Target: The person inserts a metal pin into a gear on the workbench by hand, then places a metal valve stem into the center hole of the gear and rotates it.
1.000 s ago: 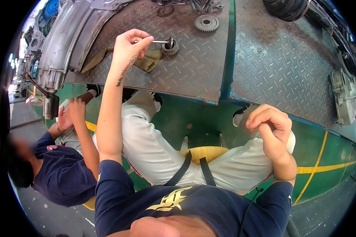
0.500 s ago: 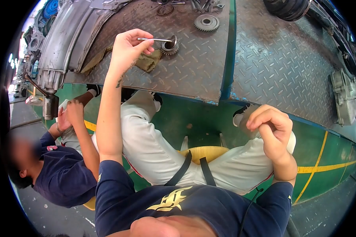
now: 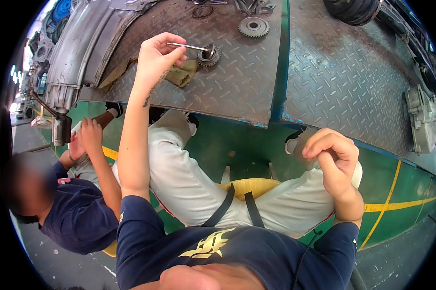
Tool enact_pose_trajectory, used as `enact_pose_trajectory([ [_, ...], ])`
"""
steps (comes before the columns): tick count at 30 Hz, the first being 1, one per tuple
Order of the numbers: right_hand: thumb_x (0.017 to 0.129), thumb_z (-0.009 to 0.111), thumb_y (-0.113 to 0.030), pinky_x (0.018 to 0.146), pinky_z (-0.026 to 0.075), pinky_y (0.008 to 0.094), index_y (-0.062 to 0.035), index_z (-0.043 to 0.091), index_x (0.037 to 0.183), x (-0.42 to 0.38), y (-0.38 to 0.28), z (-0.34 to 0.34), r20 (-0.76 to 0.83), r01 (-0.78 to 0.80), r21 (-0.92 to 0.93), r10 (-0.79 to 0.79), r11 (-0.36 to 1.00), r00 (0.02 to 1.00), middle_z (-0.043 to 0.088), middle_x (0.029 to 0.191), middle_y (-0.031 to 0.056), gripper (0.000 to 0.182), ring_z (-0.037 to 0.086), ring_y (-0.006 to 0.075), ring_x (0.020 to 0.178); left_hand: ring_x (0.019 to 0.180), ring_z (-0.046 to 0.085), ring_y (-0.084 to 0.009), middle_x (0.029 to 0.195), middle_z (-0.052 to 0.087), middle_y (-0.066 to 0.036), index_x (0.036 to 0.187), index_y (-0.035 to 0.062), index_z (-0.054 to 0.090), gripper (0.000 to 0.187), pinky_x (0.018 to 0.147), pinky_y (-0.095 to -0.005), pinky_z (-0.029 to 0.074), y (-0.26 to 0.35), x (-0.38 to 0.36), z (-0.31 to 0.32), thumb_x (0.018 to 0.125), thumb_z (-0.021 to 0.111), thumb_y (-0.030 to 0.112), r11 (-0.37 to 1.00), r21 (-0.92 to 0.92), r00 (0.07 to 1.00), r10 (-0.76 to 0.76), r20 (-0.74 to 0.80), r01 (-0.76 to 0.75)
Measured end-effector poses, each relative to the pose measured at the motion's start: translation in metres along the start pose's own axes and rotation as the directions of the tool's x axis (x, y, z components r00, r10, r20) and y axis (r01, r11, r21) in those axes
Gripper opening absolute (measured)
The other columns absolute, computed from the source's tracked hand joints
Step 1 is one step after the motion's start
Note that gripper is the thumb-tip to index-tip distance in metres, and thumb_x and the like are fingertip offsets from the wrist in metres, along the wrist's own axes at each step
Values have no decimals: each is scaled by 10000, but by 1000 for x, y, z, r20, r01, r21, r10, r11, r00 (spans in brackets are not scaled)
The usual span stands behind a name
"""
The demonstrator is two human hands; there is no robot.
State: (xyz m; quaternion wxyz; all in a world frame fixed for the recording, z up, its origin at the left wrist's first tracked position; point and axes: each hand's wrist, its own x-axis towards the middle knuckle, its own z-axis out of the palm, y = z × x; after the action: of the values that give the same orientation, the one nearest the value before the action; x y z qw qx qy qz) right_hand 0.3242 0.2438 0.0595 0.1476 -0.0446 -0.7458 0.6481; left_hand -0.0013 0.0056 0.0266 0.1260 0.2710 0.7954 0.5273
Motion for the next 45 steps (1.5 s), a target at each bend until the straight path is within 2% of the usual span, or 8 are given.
enact_pose_trajectory([
  [14,705,406,140,644,482,264,38,609,746,0,0,0,-3,-9,-2,9,1000,1000,641,782,129,231,602,171,694,734,685,-107,833,714,-78,985,-31,678,124,637,-227,543,-1,1,-1,878,693,30,1000,20,1000,-9,5,8],
  [17,702,406,139,644,482,264,38,608,744,0,0,0,-2,-9,-2,9,1000,1000,641,781,129,230,602,172,694,679,653,-91,795,701,-65,944,-20,677,116,594,-218,510,-3,1,0,877,714,67,999,39,1000,-4,4,4],
  [23,700,403,140,644,482,265,38,603,738,0,0,0,4,7,-1,-7,1000,1000,641,777,132,228,601,174,691,593,544,-38,718,633,-10,892,6,657,146,537,-201,424,3,3,-4,860,749,115,967,232,994,-110,-8,109],
  [26,700,403,141,646,481,265,39,602,740,0,0,0,-1,1,-2,-1,1000,1000,640,776,132,227,601,174,691,615,558,-36,755,637,-6,943,6,656,141,546,-198,430,2,-1,7,860,733,89,998,41,993,55,-102,-51],
  [29,702,402,142,647,481,264,40,602,743,0,0,0,3,3,-5,-3,1000,1000,640,777,131,229,602,174,693,634,571,-47,793,646,-13,986,3,649,150,549,-199,432,-4,0,5,859,709,56,993,102,998,56,-21,-53],
  [35,701,402,146,652,487,265,41,606,746,-1,0,-2,1,-1,4,1,1000,1000,642,781,131,235,606,177,699,628,589,-60,797,663,-26,996,2,654,128,547,-198,434,-7,3,5,879,670,52,1000,23,998,7,-63,-6],
  [41,699,399,146,657,492,268,43,607,744,1,-2,0,-1,-6,16,6,1000,1000,642,781,133,236,608,180,700,580,599,-71,751,682,-47,948,-9,643,146,509,-206,431,6,0,6,900,697,118,996,-79,998,-50,-33,48],
  [45,700,398,144,657,491,269,45,606,742,0,-1,0,-4,-9,12,9,1000,1000,641,776,135,234,606,181,695,559,587,-70,717,675,-47,946,-16,638,193,508,-206,439,12,-2,5,883,733,141,998,-4,996,-65,-60,65],
])
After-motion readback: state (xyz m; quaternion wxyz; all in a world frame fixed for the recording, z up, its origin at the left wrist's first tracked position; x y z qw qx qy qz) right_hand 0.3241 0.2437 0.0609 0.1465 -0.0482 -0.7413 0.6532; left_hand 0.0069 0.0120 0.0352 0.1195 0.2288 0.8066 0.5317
